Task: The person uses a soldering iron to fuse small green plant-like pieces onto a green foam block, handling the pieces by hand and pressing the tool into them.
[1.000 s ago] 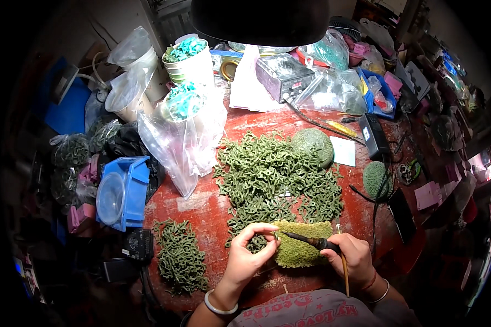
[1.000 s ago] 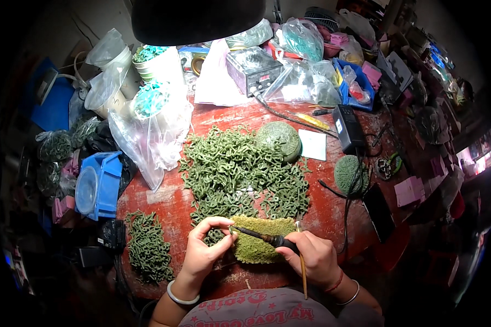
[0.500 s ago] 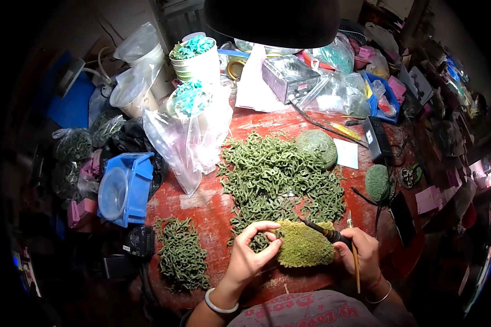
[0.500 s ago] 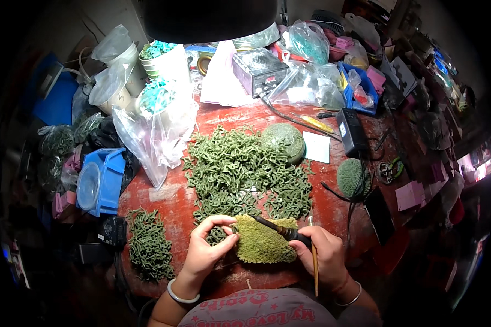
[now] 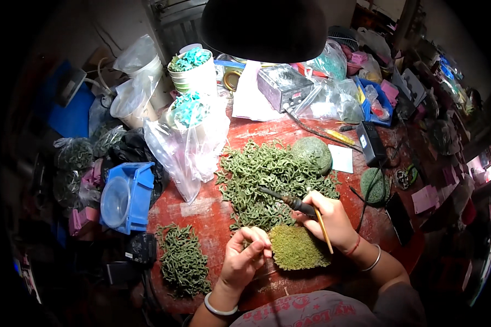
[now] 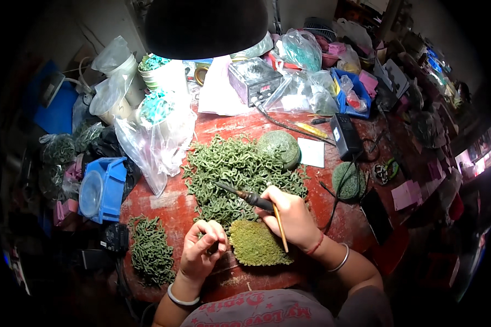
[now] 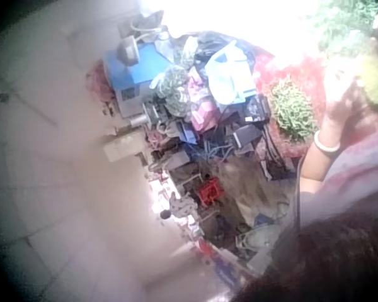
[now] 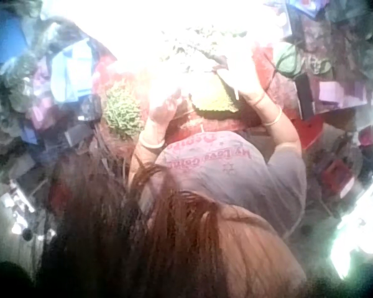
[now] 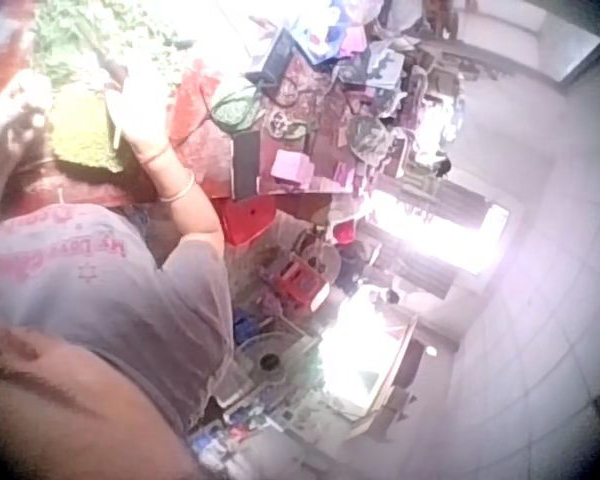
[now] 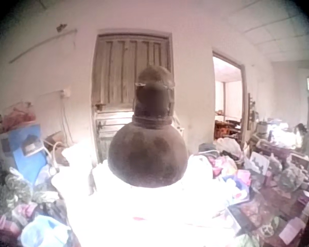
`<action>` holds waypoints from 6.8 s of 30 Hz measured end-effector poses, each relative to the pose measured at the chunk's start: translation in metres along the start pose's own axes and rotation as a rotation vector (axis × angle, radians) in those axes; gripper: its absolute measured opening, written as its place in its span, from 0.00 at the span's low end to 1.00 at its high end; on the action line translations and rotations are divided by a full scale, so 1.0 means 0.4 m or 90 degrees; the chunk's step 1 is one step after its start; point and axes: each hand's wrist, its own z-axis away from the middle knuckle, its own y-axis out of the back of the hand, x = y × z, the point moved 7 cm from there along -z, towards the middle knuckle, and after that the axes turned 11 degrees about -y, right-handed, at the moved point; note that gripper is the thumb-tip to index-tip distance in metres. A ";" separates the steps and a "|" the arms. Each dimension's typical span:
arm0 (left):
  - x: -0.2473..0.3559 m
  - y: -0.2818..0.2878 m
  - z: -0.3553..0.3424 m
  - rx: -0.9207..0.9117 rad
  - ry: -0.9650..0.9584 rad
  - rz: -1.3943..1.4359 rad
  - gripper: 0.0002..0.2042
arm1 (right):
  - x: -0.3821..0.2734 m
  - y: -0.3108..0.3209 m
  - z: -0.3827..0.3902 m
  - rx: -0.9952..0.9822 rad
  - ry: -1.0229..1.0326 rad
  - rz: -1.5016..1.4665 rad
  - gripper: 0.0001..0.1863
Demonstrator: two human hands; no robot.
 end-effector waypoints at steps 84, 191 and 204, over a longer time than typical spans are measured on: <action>-0.017 0.006 0.002 0.046 0.117 -0.393 0.18 | 0.020 0.037 0.087 0.060 -0.012 0.046 0.10; -0.006 0.005 0.003 0.045 0.107 -0.389 0.15 | 0.001 -0.033 -0.002 -0.140 0.031 0.052 0.16; -0.014 0.011 0.009 0.063 0.166 -0.312 0.20 | 0.032 -0.046 -0.004 -0.139 0.009 0.135 0.17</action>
